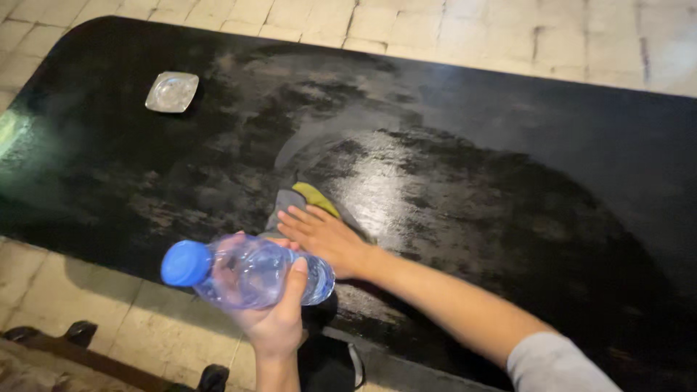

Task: The person wipes down the surface of a black table, a wooden chair armrest, and a leather chair seat using a cloth and water from a bottle.

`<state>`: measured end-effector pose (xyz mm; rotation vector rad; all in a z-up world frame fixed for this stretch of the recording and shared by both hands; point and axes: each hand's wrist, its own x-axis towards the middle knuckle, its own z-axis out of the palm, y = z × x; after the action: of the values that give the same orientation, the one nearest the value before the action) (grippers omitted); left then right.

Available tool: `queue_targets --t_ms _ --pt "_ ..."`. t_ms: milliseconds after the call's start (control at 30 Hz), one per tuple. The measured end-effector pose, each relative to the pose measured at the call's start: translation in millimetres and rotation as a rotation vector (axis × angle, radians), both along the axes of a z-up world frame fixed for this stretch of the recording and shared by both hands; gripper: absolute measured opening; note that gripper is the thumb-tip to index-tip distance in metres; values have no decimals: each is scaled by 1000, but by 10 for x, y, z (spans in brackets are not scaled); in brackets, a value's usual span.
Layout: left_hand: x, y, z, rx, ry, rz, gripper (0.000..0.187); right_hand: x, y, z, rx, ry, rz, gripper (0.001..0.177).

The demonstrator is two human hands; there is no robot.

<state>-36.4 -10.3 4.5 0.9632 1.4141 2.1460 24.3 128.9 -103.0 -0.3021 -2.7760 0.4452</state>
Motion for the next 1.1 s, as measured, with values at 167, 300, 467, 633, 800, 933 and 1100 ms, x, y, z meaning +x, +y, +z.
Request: queue_targets --t_ms 167,300,467,633,800,933,1100 --pt "-97 0 -79 -75 99 104 74 -521 578 -311 10 89 81 56" --pt "-95 143 -94 -169 51 136 74 -910 1335 -313 98 169 -36 52" --pt "-80 243 -73 -212 26 142 72 -488 2275 -131 150 245 -248 43" --pt "-66 235 -44 -195 12 96 72 873 2896 -311 348 36 -597 35" --pt "-70 192 -60 -188 77 94 67 3018 2754 -574 369 79 -869 39" --pt "-33 214 -20 -121 61 54 69 4720 1918 -693 311 -82 -1187 40" --pt "116 188 77 -57 135 40 71 6066 273 -617 203 -180 -1550 52"
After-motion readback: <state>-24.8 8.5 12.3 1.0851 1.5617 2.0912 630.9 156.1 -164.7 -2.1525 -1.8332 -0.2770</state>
